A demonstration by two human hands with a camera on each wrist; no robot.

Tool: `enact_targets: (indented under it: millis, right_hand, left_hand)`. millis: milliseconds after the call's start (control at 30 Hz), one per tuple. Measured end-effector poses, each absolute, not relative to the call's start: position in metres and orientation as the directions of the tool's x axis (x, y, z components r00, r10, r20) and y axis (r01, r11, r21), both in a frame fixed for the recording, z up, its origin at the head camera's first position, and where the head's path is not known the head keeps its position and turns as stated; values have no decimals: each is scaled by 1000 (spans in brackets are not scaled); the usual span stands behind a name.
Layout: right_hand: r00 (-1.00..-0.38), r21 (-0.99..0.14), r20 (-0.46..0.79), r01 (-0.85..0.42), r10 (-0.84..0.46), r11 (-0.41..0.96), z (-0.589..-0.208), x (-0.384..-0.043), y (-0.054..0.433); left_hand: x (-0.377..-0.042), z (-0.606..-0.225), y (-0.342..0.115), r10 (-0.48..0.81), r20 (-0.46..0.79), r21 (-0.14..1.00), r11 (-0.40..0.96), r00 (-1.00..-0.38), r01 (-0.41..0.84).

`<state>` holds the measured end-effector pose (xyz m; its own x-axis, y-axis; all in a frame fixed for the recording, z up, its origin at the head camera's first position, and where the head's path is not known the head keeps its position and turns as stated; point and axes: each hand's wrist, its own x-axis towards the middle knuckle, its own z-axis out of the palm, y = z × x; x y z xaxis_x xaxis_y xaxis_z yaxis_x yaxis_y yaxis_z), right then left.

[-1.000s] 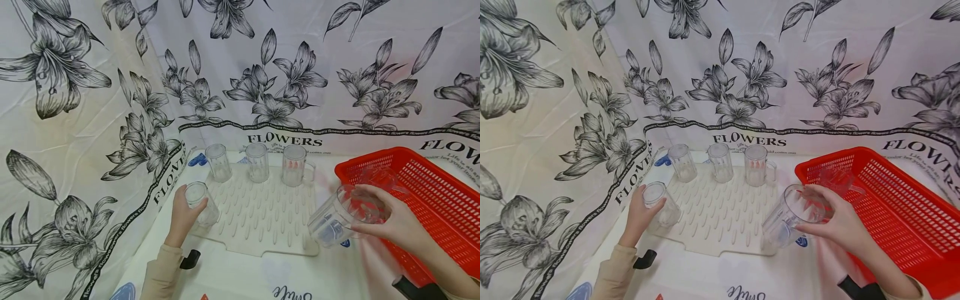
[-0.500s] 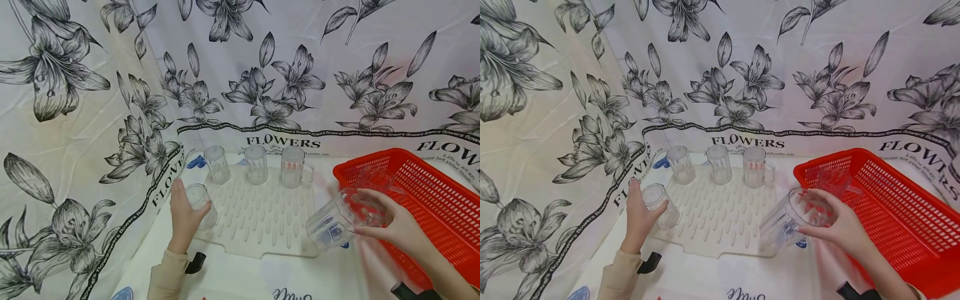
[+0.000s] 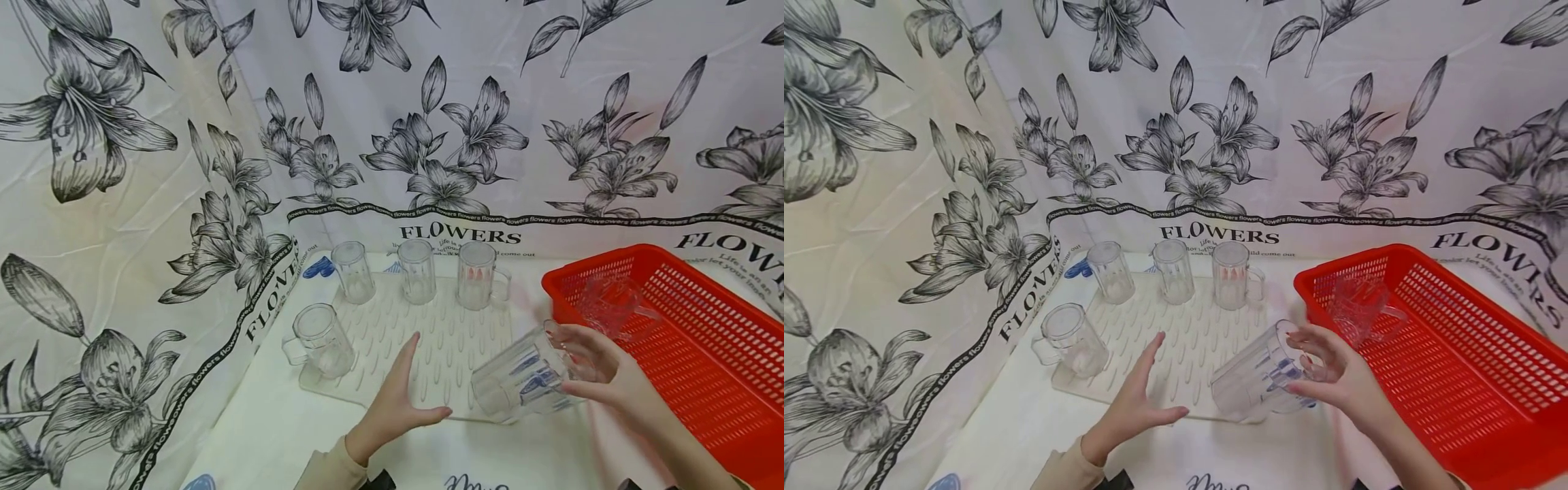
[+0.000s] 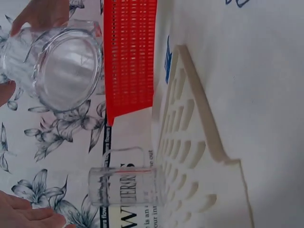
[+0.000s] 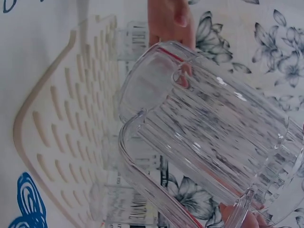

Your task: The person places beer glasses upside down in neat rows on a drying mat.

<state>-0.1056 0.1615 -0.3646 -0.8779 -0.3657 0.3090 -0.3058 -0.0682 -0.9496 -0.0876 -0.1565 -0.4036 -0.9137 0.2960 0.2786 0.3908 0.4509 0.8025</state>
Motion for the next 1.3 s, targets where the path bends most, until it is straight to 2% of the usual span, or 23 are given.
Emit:
enact_targets:
  millis: [200, 433, 600, 700, 833, 1067, 1300]
  right_hand:
    - [-920, -972, 226, -190, -320, -139, -386, -105, 154]
    - [-925, -957, 193, -104, -328, -270, -400, -106, 144]
    - [-932, -948, 174, -70, -318, -312, -400, -105, 136]
    - [-941, -957, 153, -65, -301, -282, -398, -104, 134]
    - [-951, -975, 97, -31, -295, -219, -398, -102, 131]
    - [-943, -999, -8, 24, -331, -43, -394, -101, 131]
    - [-920, -990, 52, -99, -389, 102, -391, -101, 136]
  left_hand:
    - [-83, -410, -143, 399, 227, 825, 406, -888, 393]
    - [-82, -418, -132, 399, 258, 860, 321, -880, 398]
    - [-85, -420, -127, 372, 204, 961, 99, -906, 257]
    - [-89, -419, -124, 357, 141, 990, -64, -923, 126]
    - [-92, -416, -122, 326, 94, 988, -149, -941, 48]
    - [-91, -417, -126, 284, 66, 988, -153, -956, 23]
    - [-91, -414, -136, 293, 59, 991, -130, -954, 21]
